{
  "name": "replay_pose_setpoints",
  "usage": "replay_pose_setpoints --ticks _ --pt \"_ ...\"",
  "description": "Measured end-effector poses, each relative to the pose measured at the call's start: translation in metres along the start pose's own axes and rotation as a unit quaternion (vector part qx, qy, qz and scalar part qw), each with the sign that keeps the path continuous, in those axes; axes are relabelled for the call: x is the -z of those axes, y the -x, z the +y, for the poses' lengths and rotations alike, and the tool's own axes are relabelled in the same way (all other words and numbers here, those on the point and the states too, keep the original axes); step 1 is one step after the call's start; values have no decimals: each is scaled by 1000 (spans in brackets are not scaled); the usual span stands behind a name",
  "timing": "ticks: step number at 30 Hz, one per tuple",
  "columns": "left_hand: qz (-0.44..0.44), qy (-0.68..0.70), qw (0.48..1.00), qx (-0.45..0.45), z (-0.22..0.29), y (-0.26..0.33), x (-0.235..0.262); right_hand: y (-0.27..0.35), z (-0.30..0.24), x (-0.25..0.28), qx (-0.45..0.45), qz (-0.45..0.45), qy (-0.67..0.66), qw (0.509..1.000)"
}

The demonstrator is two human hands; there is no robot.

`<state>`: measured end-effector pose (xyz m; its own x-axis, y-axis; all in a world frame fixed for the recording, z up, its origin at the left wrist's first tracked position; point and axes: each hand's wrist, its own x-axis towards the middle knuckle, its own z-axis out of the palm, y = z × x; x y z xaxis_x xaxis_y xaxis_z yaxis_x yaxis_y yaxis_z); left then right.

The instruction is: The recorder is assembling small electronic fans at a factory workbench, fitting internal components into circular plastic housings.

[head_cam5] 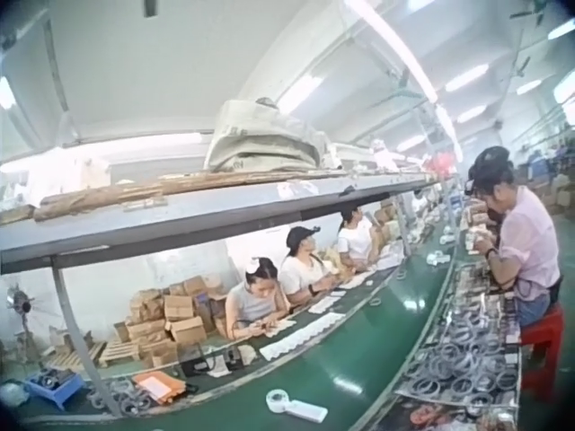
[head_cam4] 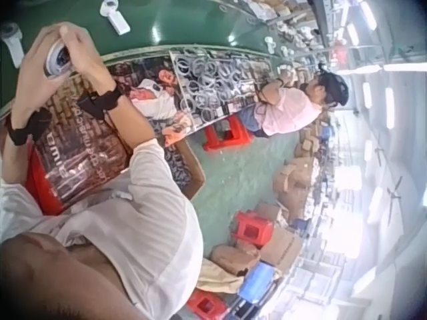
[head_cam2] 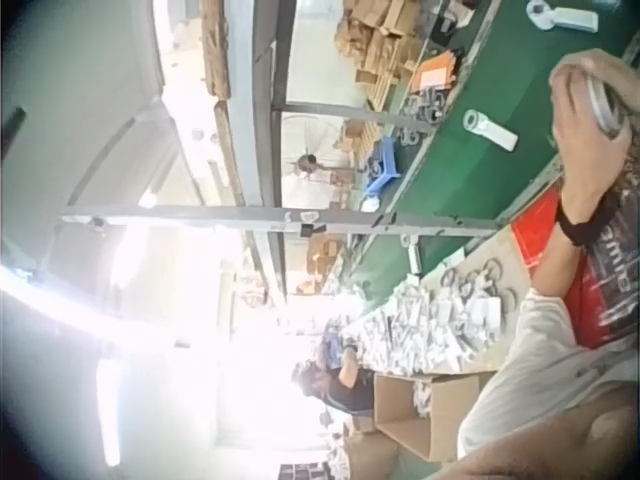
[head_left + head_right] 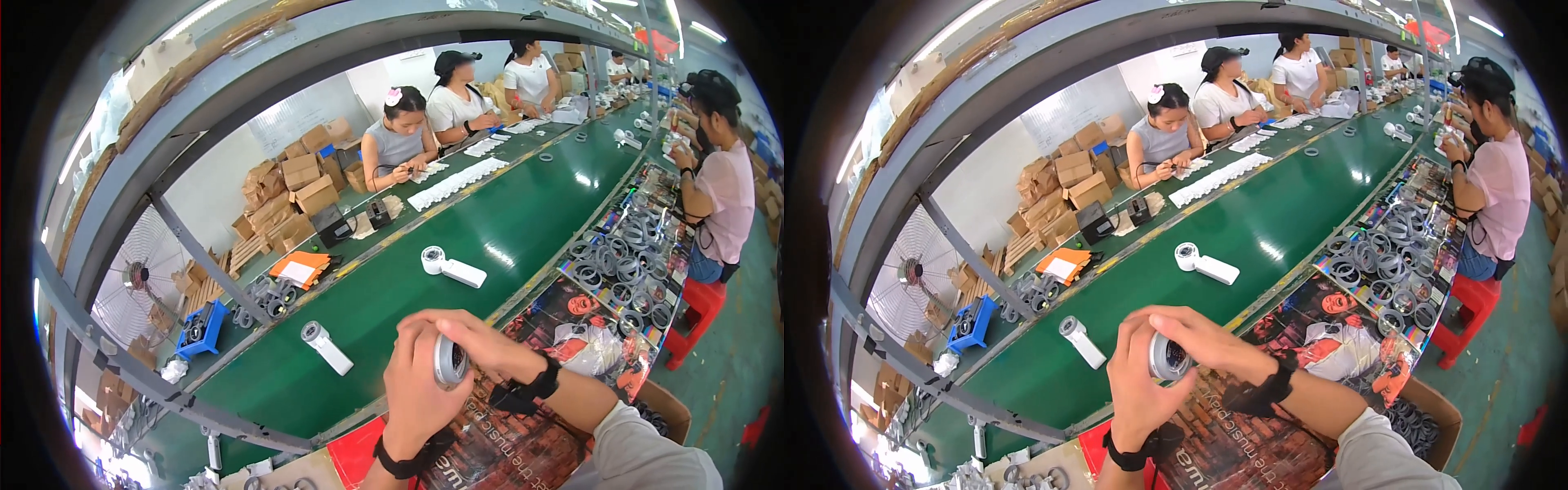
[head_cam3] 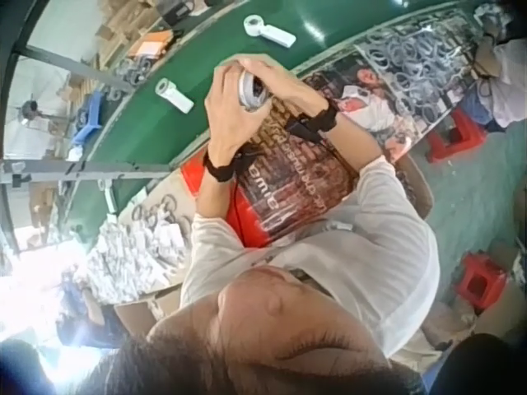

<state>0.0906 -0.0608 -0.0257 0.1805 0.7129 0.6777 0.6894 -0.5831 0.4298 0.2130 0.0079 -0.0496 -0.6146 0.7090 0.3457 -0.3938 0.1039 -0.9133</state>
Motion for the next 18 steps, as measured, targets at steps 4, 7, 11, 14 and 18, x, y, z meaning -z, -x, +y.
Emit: replay_pose_setpoints --ticks 4,7,11,14,18 --pt "6 5 1000 0 0 0 -2 2 -6 -8 38 59 164 984" --pt "-8 19 1000 -2 -2 -1 0 2 -1 -11 63 79 172 980" --pt "-14 21 1000 -9 -8 -2 4 -1 3 -11 44 82 163 982" --pt "-32 27 998 47 -11 -5 10 -3 -5 -12 54 123 170 976" --pt "7 19 993 112 -14 -4 18 13 -38 -25 141 30 424 894"
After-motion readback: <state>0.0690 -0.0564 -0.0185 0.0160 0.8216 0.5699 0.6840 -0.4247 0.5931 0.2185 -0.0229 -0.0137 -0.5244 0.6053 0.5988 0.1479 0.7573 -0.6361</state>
